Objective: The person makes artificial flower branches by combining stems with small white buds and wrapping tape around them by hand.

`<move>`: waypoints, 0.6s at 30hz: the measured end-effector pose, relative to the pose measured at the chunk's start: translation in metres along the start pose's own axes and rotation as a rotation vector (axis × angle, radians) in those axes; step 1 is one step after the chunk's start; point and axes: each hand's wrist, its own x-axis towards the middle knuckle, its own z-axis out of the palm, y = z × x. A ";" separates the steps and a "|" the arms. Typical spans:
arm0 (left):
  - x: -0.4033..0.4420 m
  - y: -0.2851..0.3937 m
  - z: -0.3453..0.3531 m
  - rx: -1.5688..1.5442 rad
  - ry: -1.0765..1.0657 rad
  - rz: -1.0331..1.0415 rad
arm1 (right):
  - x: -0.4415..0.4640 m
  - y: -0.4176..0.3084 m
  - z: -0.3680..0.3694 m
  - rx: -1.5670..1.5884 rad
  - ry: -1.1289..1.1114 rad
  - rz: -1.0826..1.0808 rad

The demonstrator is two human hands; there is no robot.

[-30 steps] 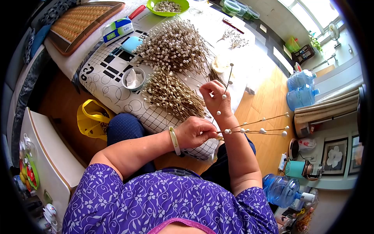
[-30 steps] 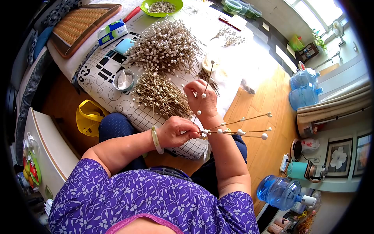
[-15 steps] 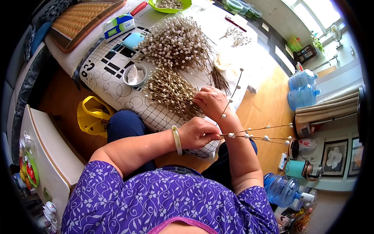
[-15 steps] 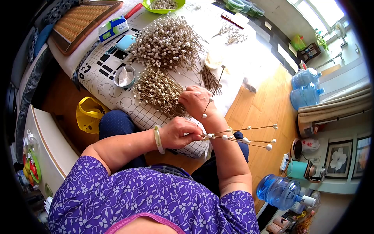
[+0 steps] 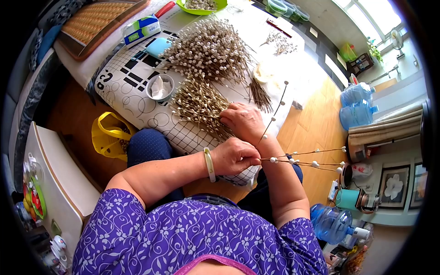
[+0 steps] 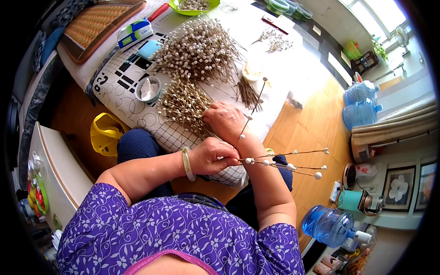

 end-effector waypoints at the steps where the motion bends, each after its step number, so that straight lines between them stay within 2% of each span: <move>1: 0.000 0.000 -0.001 -0.002 0.008 0.002 | 0.001 -0.001 0.001 -0.040 -0.029 0.012; 11: 0.001 0.001 -0.001 0.006 0.010 0.017 | 0.003 -0.001 0.003 0.023 -0.016 -0.067; 13: 0.001 0.002 -0.002 0.015 0.007 -0.002 | 0.004 -0.006 -0.005 0.154 0.029 0.052; 14: 0.001 0.001 -0.003 0.016 0.007 0.001 | 0.004 -0.003 -0.005 0.196 0.143 0.050; 15: 0.000 0.001 -0.003 0.038 0.006 0.000 | 0.004 -0.002 -0.008 0.194 0.143 0.050; 17: 0.000 0.002 -0.005 0.058 -0.003 0.004 | 0.003 0.001 -0.015 0.576 0.216 0.235; 18: 0.002 0.005 -0.007 0.064 0.008 0.000 | 0.000 0.010 -0.014 0.645 0.236 0.228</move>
